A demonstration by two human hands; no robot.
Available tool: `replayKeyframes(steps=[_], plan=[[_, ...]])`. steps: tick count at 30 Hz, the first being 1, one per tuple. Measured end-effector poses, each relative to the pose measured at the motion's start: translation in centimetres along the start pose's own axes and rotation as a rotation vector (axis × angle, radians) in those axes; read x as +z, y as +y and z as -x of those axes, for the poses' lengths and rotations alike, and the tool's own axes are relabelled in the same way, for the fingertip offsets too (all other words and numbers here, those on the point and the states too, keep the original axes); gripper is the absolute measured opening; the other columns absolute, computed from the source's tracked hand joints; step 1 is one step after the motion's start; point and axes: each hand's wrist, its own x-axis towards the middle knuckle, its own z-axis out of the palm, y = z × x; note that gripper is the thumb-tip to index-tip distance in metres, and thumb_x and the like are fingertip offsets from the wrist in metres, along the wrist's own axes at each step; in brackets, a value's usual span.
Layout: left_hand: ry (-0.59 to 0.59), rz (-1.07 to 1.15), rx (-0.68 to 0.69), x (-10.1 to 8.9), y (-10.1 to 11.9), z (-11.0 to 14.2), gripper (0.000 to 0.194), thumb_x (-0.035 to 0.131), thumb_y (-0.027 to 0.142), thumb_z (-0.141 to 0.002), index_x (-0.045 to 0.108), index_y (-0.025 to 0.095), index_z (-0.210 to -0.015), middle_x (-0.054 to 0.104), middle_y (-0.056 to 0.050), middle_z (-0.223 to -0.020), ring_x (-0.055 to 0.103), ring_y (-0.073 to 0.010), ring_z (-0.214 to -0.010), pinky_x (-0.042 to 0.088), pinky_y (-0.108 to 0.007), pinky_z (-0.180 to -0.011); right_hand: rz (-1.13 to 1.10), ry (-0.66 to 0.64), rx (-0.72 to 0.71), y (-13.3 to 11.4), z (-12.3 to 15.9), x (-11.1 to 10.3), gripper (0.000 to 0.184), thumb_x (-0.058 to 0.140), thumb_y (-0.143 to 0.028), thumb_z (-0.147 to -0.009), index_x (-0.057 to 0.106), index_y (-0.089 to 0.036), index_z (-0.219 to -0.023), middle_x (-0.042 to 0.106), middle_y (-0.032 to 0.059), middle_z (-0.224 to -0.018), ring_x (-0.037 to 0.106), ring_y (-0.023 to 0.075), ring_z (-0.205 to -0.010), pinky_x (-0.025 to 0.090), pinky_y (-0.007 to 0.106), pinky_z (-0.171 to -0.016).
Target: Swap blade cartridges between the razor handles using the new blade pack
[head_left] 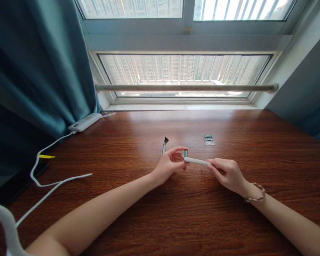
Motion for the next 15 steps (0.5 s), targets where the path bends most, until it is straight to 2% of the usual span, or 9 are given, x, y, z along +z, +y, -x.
replayKeyframes(steps=[6,11,15], plan=[[-0.009,-0.019,0.017,-0.11,-0.05,-0.1,0.043,0.067,0.015,-0.063,0.052,0.017,-0.103,0.054,0.002,-0.067,0.053,-0.0094,-0.055,0.044,-0.024,-0.053,0.02,-0.003,0.001,0.03,0.07,0.04,0.023,0.043,-0.03,-0.084,0.061,-0.017,-0.092,0.052,0.0007,-0.058,0.044,0.0112,-0.051,0.032,0.022,-0.053],[-0.02,-0.029,-0.066,0.0,0.04,-0.14,0.044,0.068,0.02,-0.061,0.051,0.017,-0.102,0.055,0.002,-0.067,0.053,-0.0091,-0.055,0.044,-0.023,-0.053,0.039,-0.013,-0.014,0.07,0.1,0.18,0.024,0.043,-0.032,-0.084,0.061,-0.017,-0.093,0.052,0.0003,-0.057,0.045,0.011,-0.051,0.032,0.022,-0.053],[-0.022,-0.041,-0.076,0.04,0.09,-0.13,0.045,0.068,0.022,-0.061,0.051,0.017,-0.102,0.055,0.002,-0.067,0.052,-0.0088,-0.053,0.043,-0.023,-0.051,0.047,-0.026,-0.003,0.17,0.17,0.22,0.024,0.044,-0.032,-0.084,0.061,-0.017,-0.093,0.051,0.0002,-0.058,0.045,0.0111,-0.052,0.031,0.022,-0.054]])
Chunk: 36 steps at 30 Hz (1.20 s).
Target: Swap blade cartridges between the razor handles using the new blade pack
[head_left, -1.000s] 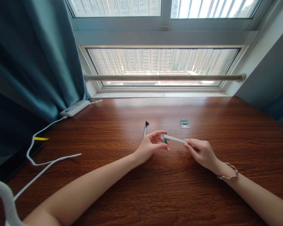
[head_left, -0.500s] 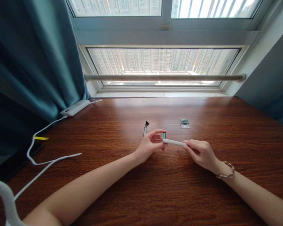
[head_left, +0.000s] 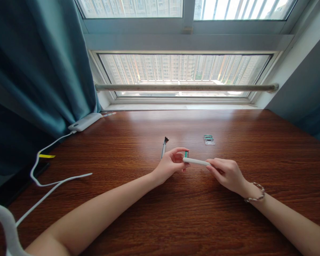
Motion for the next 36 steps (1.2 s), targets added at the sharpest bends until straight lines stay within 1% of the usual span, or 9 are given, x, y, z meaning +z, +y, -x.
replayKeyframes(steps=[5,11,17,23,27,31,36], plan=[[0.025,-0.023,0.045,-0.23,-0.16,-0.08,0.045,0.067,0.02,-0.063,0.05,0.018,-0.104,0.055,0.003,-0.069,0.052,-0.0086,-0.054,0.044,-0.023,-0.052,0.009,0.008,0.016,0.03,0.07,-0.06,0.023,0.044,-0.032,-0.084,0.06,-0.018,-0.092,0.05,-0.0003,-0.057,0.043,0.011,-0.051,0.03,0.022,-0.053],[-0.013,-0.067,0.029,-0.29,-0.42,-0.1,0.046,0.069,0.021,-0.062,0.049,0.016,-0.103,0.054,0.002,-0.067,0.052,-0.0094,-0.055,0.044,-0.023,-0.051,0.015,-0.001,-0.009,-0.07,0.01,-0.09,0.023,0.045,-0.032,-0.084,0.06,-0.018,-0.095,0.05,-0.0006,-0.057,0.043,0.0108,-0.051,0.03,0.022,-0.054],[0.025,-0.079,0.04,-0.36,-0.33,-0.12,0.046,0.068,0.022,-0.062,0.049,0.017,-0.104,0.054,0.003,-0.067,0.051,-0.0086,-0.052,0.045,-0.024,-0.051,0.028,0.01,0.011,0.08,-0.04,-0.14,0.023,0.045,-0.032,-0.084,0.061,-0.019,-0.092,0.049,-0.0006,-0.057,0.043,0.0106,-0.052,0.029,0.022,-0.054],[0.017,-0.083,0.035,-0.36,-0.44,-0.09,0.047,0.068,0.022,-0.062,0.049,0.018,-0.105,0.054,0.003,-0.067,0.052,-0.0093,-0.053,0.045,-0.024,-0.05,0.045,0.009,0.021,0.0,-0.04,-0.18,0.023,0.045,-0.033,-0.084,0.061,-0.02,-0.093,0.05,-0.0012,-0.057,0.044,0.0105,-0.052,0.029,0.022,-0.054],[0.009,-0.104,0.044,-0.35,-0.47,-0.03,0.048,0.068,0.021,-0.062,0.049,0.018,-0.106,0.055,0.003,-0.067,0.052,-0.0095,-0.053,0.045,-0.024,-0.051,0.045,0.034,0.033,-0.1,-0.13,-0.25,0.024,0.044,-0.033,-0.084,0.061,-0.02,-0.092,0.051,-0.0009,-0.057,0.044,0.0106,-0.052,0.029,0.022,-0.054],[0.003,-0.082,0.047,-0.38,-0.44,-0.04,0.047,0.067,0.021,-0.062,0.049,0.019,-0.106,0.055,0.002,-0.069,0.052,-0.0098,-0.054,0.046,-0.024,-0.05,0.046,0.023,0.033,-0.1,-0.11,-0.2,0.024,0.044,-0.034,-0.084,0.062,-0.02,-0.092,0.05,-0.0011,-0.056,0.044,0.0107,-0.051,0.029,0.022,-0.053],[-0.012,-0.006,0.035,-0.34,-0.33,0.0,0.051,0.067,0.018,-0.062,0.048,0.02,-0.109,0.056,0.001,-0.072,0.053,-0.0099,-0.053,0.047,-0.026,-0.05,0.036,0.032,0.052,-0.01,-0.15,-0.04,0.024,0.044,-0.034,-0.084,0.061,-0.02,-0.091,0.053,-0.0005,-0.058,0.045,0.0109,-0.052,0.031,0.022,-0.054]])
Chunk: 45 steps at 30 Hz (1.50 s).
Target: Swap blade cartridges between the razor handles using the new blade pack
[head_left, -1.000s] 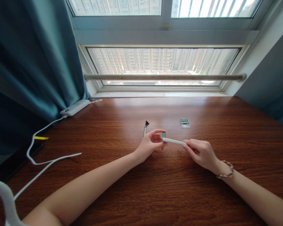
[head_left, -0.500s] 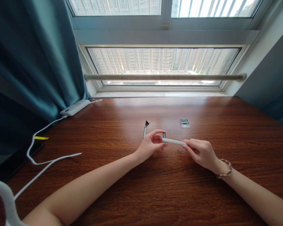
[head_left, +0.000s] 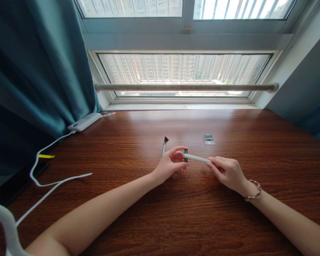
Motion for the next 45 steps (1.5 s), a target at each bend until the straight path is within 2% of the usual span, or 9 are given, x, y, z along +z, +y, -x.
replayKeyframes(steps=[8,13,18,26,31,38,45], plan=[[0.044,0.055,-0.006,0.11,-0.05,0.02,0.051,0.066,0.017,-0.064,0.049,0.018,-0.112,0.063,-0.004,-0.079,0.055,-0.0104,-0.057,0.048,-0.026,-0.055,-0.025,0.022,0.003,-0.11,-0.09,-0.1,0.024,0.043,-0.034,-0.084,0.062,-0.019,-0.091,0.06,0.0016,-0.064,0.049,0.0109,-0.053,0.033,0.022,-0.055],[0.056,0.058,-0.006,0.21,0.16,0.12,0.049,0.067,0.018,-0.063,0.05,0.015,-0.109,0.066,-0.008,-0.082,0.061,-0.0156,-0.062,0.049,-0.033,-0.066,-0.028,0.026,-0.011,-0.25,-0.13,-0.19,0.025,0.043,-0.034,-0.085,0.063,-0.019,-0.09,0.061,0.002,-0.065,0.051,0.0109,-0.052,0.035,0.022,-0.054],[0.045,0.056,0.006,0.16,0.1,0.08,0.047,0.067,0.017,-0.063,0.052,0.014,-0.107,0.066,-0.006,-0.078,0.061,-0.0152,-0.062,0.049,-0.033,-0.066,-0.034,0.024,-0.006,-0.26,-0.13,-0.26,0.025,0.043,-0.033,-0.085,0.062,-0.019,-0.091,0.063,0.0027,-0.069,0.053,0.0115,-0.055,0.035,0.022,-0.056],[0.054,0.036,0.0,0.0,-0.05,0.0,0.045,0.066,0.016,-0.063,0.054,0.016,-0.105,0.061,0.0,-0.07,0.059,-0.0127,-0.059,0.048,-0.028,-0.059,-0.045,0.007,-0.046,-0.23,-0.08,-0.19,0.024,0.044,-0.032,-0.084,0.062,-0.018,-0.092,0.059,0.0021,-0.062,0.049,0.011,-0.052,0.034,0.022,-0.054],[0.05,0.013,-0.027,0.01,-0.03,0.01,0.047,0.07,0.018,-0.059,0.054,0.015,-0.104,0.059,0.001,-0.067,0.059,-0.0129,-0.057,0.048,-0.027,-0.058,-0.025,0.023,-0.039,-0.15,-0.07,-0.21,0.024,0.044,-0.032,-0.084,0.062,-0.018,-0.091,0.057,0.0014,-0.06,0.047,0.0108,-0.051,0.033,0.022,-0.053],[0.032,0.004,-0.022,0.01,0.09,0.06,0.044,0.068,0.022,-0.062,0.056,0.014,-0.103,0.06,-0.001,-0.068,0.057,-0.0117,-0.055,0.047,-0.028,-0.057,-0.01,0.005,-0.093,-0.14,-0.03,-0.21,0.025,0.044,-0.033,-0.084,0.062,-0.017,-0.092,0.051,-0.0002,-0.053,0.045,0.0107,-0.048,0.032,0.021,-0.051],[0.018,0.02,-0.044,0.17,-0.05,0.2,0.042,0.072,0.021,-0.056,0.056,0.015,-0.095,0.056,0.002,-0.07,0.058,-0.0125,-0.054,0.046,-0.027,-0.054,0.004,0.06,-0.004,0.0,-0.18,-0.09,0.023,0.044,-0.032,-0.084,0.062,-0.019,-0.09,0.058,0.0014,-0.061,0.049,0.0113,-0.052,0.033,0.022,-0.054]])
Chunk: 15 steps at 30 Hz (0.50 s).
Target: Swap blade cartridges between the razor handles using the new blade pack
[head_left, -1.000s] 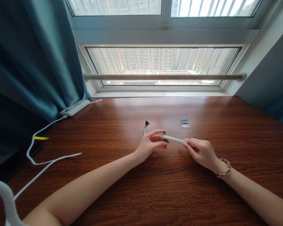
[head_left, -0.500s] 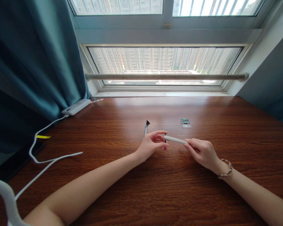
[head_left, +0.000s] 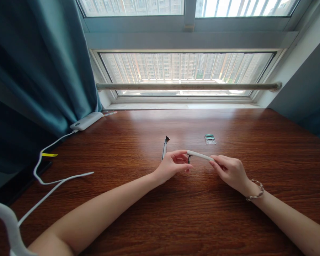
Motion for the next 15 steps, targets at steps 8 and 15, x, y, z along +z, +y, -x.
replayKeyframes(steps=[8,15], plan=[[0.018,0.0,0.015,-0.15,-0.22,-0.17,0.039,0.069,0.021,-0.062,0.056,0.012,-0.097,0.061,-0.003,-0.074,0.06,-0.0138,-0.061,0.049,-0.03,-0.062,-0.003,-0.016,-0.063,-0.14,0.04,-0.1,0.025,0.044,-0.034,-0.084,0.063,-0.018,-0.09,0.052,-0.0001,-0.053,0.045,0.0104,-0.048,0.031,0.021,-0.05],[0.086,0.025,0.067,-0.31,-0.4,-0.29,0.031,0.067,0.019,-0.064,0.056,0.013,-0.092,0.063,-0.002,-0.073,0.061,-0.015,-0.059,0.049,-0.03,-0.059,-0.001,-0.032,-0.077,0.0,0.19,-0.07,0.024,0.045,-0.032,-0.083,0.062,-0.018,-0.091,0.05,-0.0001,-0.054,0.043,0.0102,-0.049,0.031,0.021,-0.051]])
